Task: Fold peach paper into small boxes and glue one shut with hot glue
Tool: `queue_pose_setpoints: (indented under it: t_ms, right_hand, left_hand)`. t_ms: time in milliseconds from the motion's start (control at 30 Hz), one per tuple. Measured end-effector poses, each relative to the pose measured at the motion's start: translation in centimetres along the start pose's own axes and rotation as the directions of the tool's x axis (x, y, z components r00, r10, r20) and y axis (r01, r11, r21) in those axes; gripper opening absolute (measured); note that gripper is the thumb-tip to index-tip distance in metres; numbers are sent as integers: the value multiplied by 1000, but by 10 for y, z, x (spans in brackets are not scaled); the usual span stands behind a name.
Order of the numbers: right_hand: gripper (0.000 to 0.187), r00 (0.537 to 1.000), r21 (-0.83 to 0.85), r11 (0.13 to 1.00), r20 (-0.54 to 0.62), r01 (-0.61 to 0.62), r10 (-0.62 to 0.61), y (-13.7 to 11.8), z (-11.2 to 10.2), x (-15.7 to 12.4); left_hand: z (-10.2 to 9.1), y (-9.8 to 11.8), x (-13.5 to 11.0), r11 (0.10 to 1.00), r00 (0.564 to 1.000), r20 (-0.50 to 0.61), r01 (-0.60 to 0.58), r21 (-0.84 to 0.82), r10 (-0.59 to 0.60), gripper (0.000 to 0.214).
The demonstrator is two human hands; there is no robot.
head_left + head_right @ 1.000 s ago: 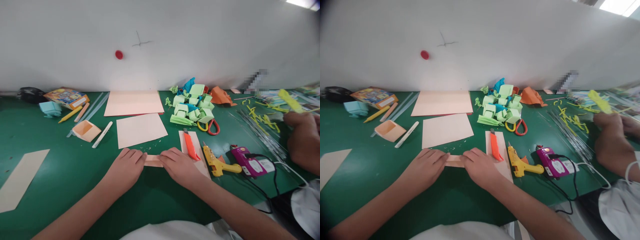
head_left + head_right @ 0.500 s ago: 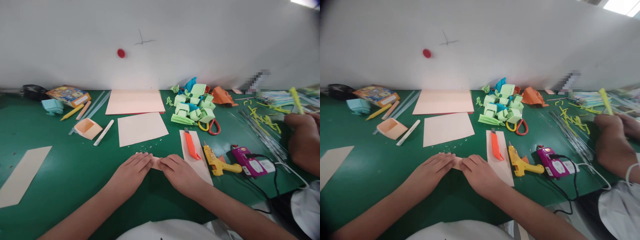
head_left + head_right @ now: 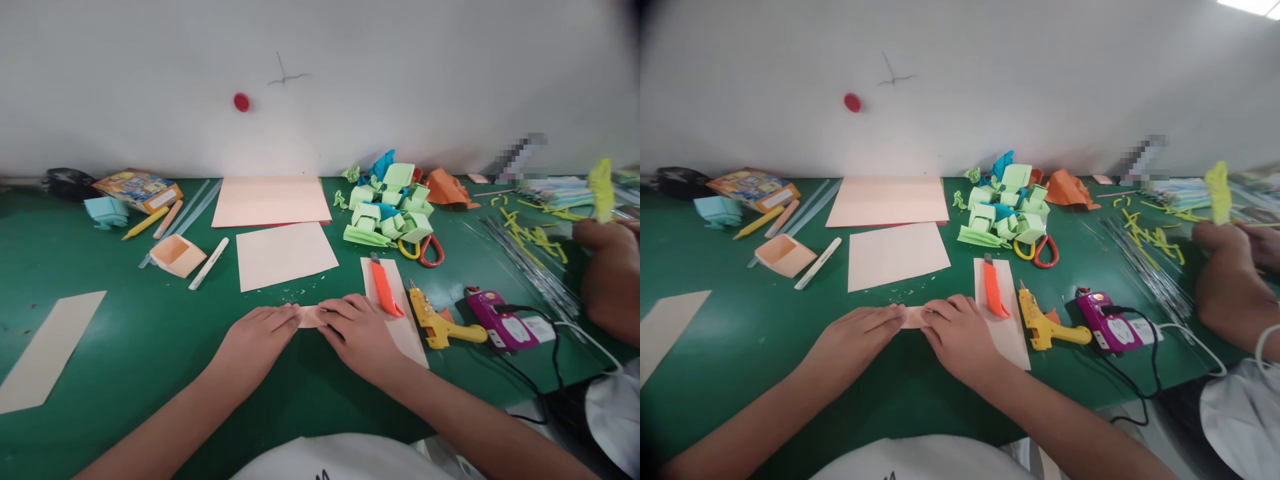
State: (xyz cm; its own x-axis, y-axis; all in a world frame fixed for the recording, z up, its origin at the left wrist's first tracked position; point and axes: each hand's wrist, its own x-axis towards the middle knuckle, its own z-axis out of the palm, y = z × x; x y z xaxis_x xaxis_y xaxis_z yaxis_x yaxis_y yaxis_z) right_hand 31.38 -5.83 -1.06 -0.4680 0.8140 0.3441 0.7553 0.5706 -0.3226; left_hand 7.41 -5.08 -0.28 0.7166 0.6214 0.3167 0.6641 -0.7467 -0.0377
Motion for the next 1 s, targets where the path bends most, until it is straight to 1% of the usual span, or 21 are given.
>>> queue_pose_setpoints:
  t_ms: [133, 267, 333, 467, 600, 667, 800, 1000]
  right_hand:
    - [19, 995, -109, 989, -5, 100, -101, 3, 0, 2]
    - [22, 978, -188, 961, -9, 201, -206, 7, 2, 1]
    - [23, 967, -206, 946, 8, 250, -254, 10, 3, 1]
    - [24, 944, -212, 921, 27, 327, -330, 17, 2, 3]
    - [27, 923, -221, 897, 36, 382, -384, 21, -2, 4]
    - [28, 922, -219, 896, 63, 387, -382, 22, -3, 5]
    - [24, 940, -202, 919, 101, 339, -325, 19, -3, 6]
    - [23, 957, -212, 935, 113, 285, -266, 12, -4, 10]
  left_hand:
    - [2, 1, -1, 999, 1000, -7, -6, -38, 6, 35]
    - [9, 4, 1, 996, 1000, 16, 1, -93, 0, 44]
    - [12, 4, 2, 991, 1000, 18, -19, -130, 22, 48]
    - [14, -4, 0, 983, 998, 48, -41, -181, 50, 50]
    - [7, -12, -5, 969, 985, 94, -120, -215, 143, 55]
    - [3, -14, -7, 965, 976, 143, -126, -229, 162, 55]
    - [-4, -10, -10, 974, 968, 229, -55, -219, 107, 61]
    - [-2, -7, -12, 975, 978, 191, -34, -219, 77, 62]
